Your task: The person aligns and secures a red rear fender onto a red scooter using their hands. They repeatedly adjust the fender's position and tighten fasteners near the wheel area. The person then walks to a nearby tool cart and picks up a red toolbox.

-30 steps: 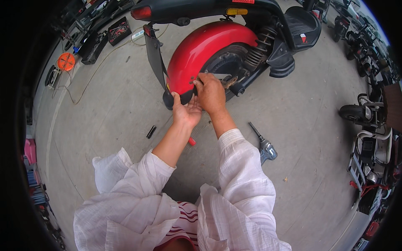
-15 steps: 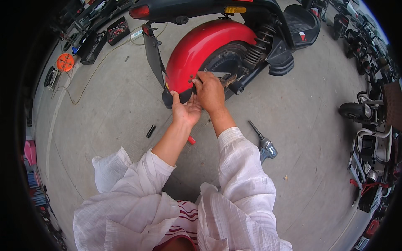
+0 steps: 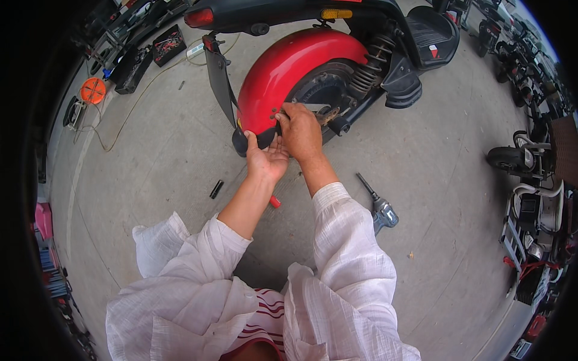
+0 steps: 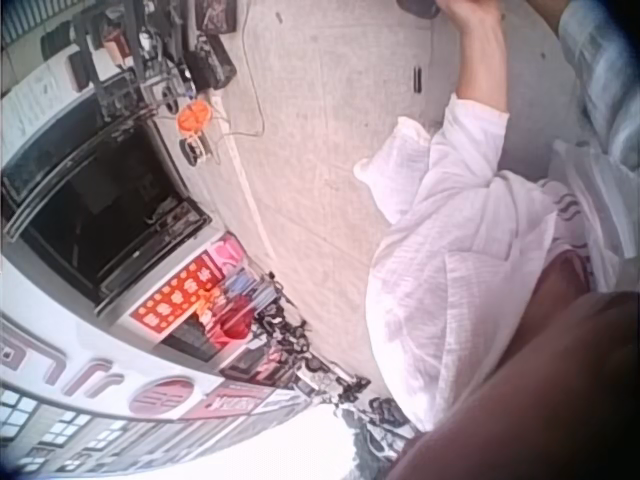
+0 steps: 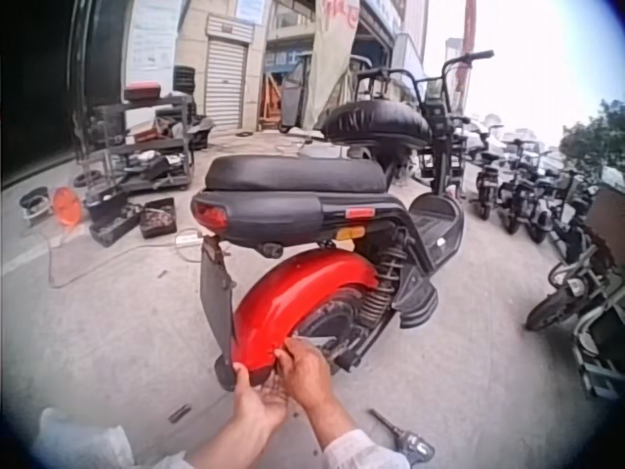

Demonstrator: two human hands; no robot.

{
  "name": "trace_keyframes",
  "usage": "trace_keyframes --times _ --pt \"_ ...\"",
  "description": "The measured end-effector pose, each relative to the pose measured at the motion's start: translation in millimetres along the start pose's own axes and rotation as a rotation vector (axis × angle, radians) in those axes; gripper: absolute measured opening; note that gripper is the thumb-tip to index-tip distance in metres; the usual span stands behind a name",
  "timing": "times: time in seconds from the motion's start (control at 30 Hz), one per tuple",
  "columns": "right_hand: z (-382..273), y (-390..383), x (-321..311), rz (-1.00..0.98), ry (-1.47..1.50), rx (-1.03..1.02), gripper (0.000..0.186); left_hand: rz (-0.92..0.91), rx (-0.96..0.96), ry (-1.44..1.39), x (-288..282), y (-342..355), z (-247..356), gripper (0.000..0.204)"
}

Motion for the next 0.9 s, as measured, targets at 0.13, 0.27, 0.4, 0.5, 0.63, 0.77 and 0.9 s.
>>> trace_keyframes --times 0.13,0.27,0.4,0.5,0.63,0.77,0.9 --pt "0.1 0.4 -1.8 -0.003 -0.004 0.001 0.022 -0.001 -0.005 -0.006 1.7 -1.2 -1.1 0.062" --pt "0.0 0.1 -2.2 0.008 -0.005 -0.001 0.022 0.001 0.001 0.003 2.9 -3.7 -0.9 0.063" --pt "-1.6 -0.5 -2.6 0.001 -0.012 0.003 0.022 -0.021 0.002 0.002 1.6 -2.1 -0.9 0.065" --pt "-1.6 -0.4 -2.8 -0.005 -0.019 0.006 0.022 -0.026 0.002 0.002 0.9 -1.1 -1.1 0.066" --pt "-1.3 -0.3 -2.6 0.014 0.01 -0.001 0.022 -0.022 0.005 0.003 0.4 -0.3 -1.9 0.067" --pt "-0.4 -0.3 -2.0 0.007 0.016 0.004 0.022 -0.008 0.002 -0.003 0.8 -1.0 -1.8 0.067" --pt "0.2 -0.2 -1.5 0.008 0.001 -0.015 0.022 -0.019 0.005 -0.002 1.9 -3.0 -0.6 0.067"
Point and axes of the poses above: each hand's wrist, its own y-axis towards the middle knuckle, its own x-axis out of the palm, z = x × y, the point moved 5 cm from there along y, towards the middle knuckle, and after that the axes turned 14 degrees about x, right-handed, at the moved point
